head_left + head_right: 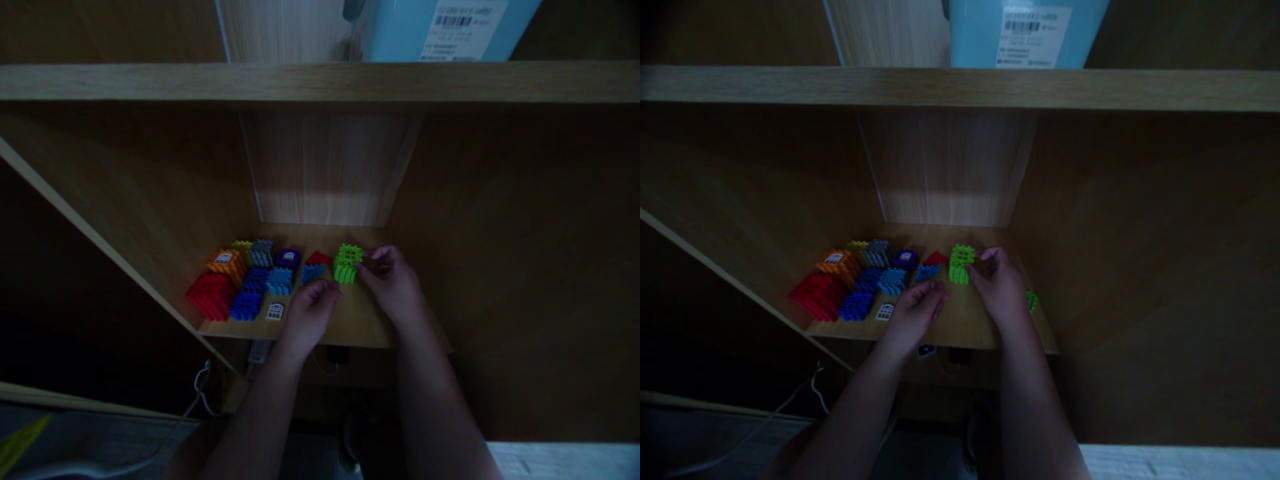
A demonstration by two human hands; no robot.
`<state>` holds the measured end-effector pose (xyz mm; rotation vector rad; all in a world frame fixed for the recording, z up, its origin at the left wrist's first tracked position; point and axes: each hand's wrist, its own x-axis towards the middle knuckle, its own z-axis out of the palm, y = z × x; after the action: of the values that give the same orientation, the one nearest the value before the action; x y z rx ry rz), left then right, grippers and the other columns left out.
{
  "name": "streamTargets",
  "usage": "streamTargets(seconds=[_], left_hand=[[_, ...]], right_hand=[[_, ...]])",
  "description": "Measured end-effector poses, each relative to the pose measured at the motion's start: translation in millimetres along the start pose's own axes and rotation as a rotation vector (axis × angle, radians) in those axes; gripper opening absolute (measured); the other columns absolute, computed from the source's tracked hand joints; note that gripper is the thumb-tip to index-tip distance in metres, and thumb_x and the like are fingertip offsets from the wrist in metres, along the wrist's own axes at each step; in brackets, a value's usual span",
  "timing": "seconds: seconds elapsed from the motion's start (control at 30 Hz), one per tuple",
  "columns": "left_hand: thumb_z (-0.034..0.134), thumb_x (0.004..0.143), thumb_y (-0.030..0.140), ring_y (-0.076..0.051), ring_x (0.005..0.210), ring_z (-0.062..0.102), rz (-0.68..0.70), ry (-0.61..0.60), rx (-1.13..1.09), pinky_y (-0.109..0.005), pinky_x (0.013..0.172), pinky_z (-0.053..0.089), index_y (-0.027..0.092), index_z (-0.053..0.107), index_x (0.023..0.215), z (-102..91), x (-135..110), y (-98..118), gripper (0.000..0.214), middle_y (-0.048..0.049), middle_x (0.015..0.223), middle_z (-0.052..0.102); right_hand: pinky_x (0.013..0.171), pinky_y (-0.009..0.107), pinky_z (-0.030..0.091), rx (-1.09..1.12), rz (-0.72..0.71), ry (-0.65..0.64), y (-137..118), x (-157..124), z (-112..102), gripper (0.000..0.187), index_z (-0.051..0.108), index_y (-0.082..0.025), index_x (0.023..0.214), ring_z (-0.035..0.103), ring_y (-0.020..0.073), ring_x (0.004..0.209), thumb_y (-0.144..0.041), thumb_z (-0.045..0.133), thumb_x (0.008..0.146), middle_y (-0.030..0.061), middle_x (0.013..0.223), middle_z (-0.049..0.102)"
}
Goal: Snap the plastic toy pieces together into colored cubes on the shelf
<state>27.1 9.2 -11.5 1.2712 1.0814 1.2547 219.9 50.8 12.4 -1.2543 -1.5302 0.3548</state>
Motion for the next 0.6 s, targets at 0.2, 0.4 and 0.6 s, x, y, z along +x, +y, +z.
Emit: streamTargets(seconds=[0.2, 0.4, 0.6], left_hand=[[0.064, 0.097, 0.060, -0.013, 0.059, 0.040, -0.008, -0.019, 0.024, -0.026, 0.058, 0.029, 0.019, 0.069, 0.082, 0.1, -2, 3, 0.044, 0.0054, 0.061, 0.048], [0.063, 0.098, 0.057, -0.013, 0.059, 0.039, 0.010, -0.019, 0.047, -0.027, 0.060, 0.030, 0.019, 0.069, 0.080, 3.4, -4, 11, 0.042, 0.0051, 0.062, 0.048], [0.062, 0.099, 0.052, -0.013, 0.061, 0.041, 0.040, -0.011, 0.081, -0.027, 0.062, 0.031, 0.019, 0.067, 0.076, 4.4, -7, 17, 0.041, 0.0043, 0.063, 0.049]], right_hand=[[0.081, 0.041, 0.055, -0.031, -0.006, -0.045, 9, 3, 3, 0.036, 0.055, -0.028, 0.105, 0.072, 0.0263, 0.091, -0.052, 0.077, 0.089, 0.0081, 0.114, 0.078], [0.084, 0.042, 0.056, -0.032, -0.003, -0.055, 7, 2, 4, 0.036, 0.056, -0.027, 0.105, 0.073, 0.0274, 0.095, -0.053, 0.076, 0.090, 0.0087, 0.114, 0.078], [0.081, 0.042, 0.055, -0.049, -0.018, -0.061, 10, 2, 6, 0.034, 0.056, -0.027, 0.107, 0.072, 0.0263, 0.091, -0.050, 0.074, 0.091, 0.0095, 0.115, 0.077]])
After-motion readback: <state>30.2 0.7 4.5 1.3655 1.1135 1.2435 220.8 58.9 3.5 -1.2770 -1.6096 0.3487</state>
